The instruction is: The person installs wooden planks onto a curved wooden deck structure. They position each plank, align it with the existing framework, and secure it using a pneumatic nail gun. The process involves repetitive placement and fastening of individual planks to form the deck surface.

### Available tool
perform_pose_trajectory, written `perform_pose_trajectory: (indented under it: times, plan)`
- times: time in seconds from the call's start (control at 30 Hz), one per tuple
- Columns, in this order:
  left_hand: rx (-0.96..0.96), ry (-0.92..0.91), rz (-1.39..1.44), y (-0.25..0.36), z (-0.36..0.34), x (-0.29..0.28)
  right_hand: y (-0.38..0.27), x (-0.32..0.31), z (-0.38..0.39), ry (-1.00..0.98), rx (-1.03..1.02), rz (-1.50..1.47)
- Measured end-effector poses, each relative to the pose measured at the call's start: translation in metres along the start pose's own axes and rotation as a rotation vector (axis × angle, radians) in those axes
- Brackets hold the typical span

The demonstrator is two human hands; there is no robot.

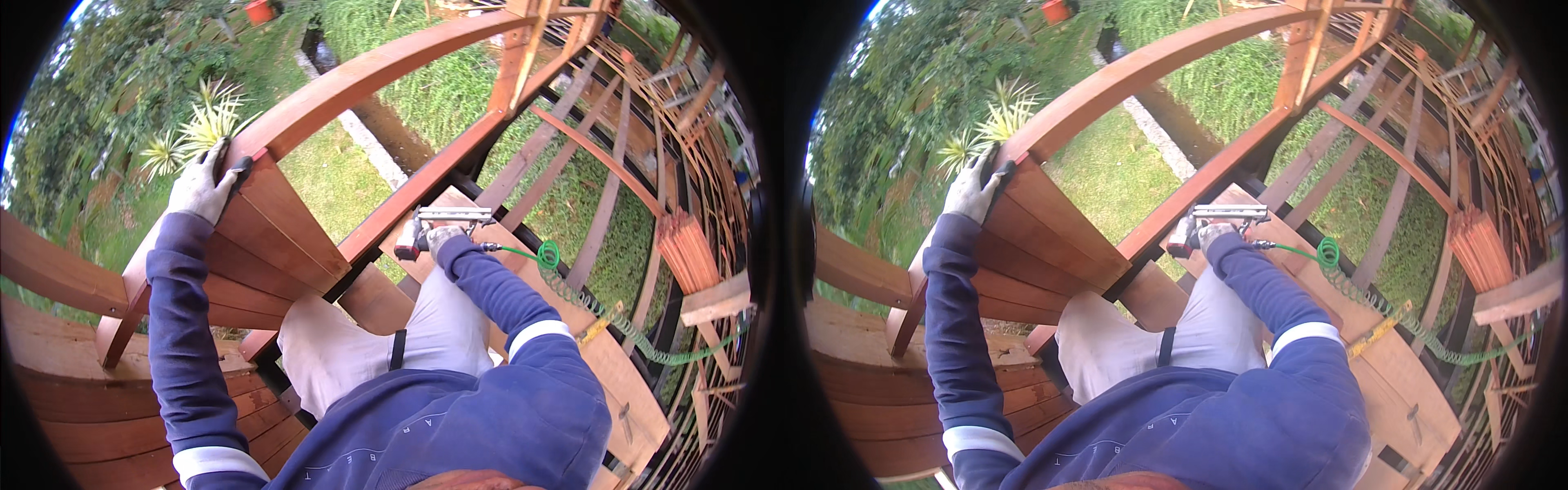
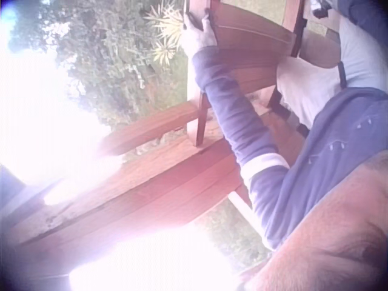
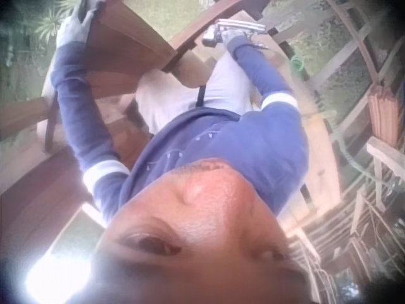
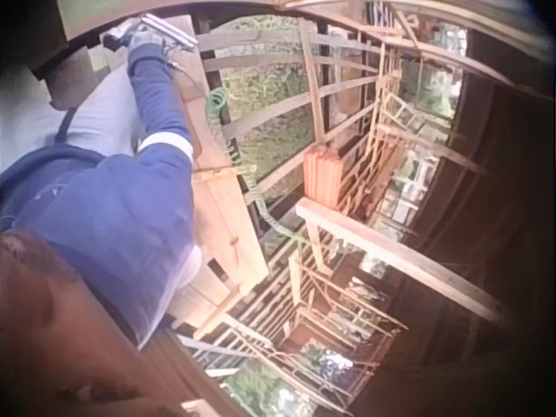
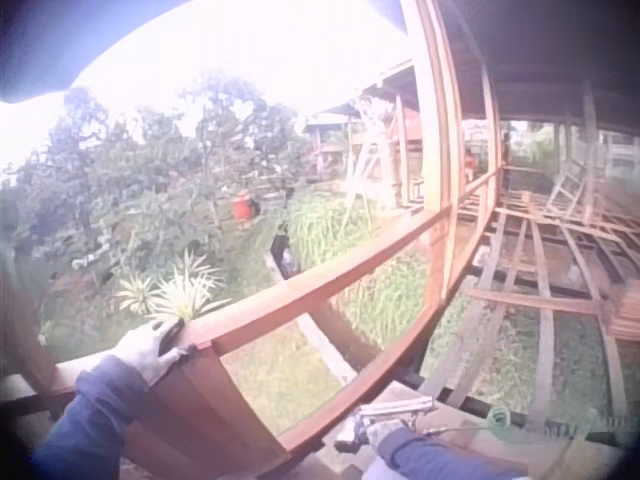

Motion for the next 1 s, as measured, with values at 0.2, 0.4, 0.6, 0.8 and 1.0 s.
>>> perform_pose_trajectory:
  times: [0.2,0.4,0.6,0.8,1.0]
  plan:
    - [0.074,-0.084,0.266,-0.015,-0.017,0.018,0.075,-0.013,0.185,0.227,0.548,-0.464]
    - [0.142,-0.194,0.341,-0.031,-0.030,0.024,0.033,0.093,0.367,0.478,1.024,-1.063]
    - [-0.046,-0.616,0.477,-0.060,-0.075,0.016,-0.016,0.248,0.459,0.398,1.618,-0.692]
    - [-0.041,-0.517,0.530,0.005,-0.114,0.061,-0.052,0.306,0.506,0.278,1.859,-0.733]
    - [-0.123,-0.092,-0.150,-0.012,-0.137,0.068,-0.084,0.349,0.521,0.138,2.104,-0.887]
Point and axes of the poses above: each hand's wrist, its own z-axis away from the middle knuckle, its own x-axis out of the palm, y = z × x, the point moved 5 cm from there along -z, towards the middle knuckle, and after that the axes turned 13 degrees about -x, right-handed, at the moved point
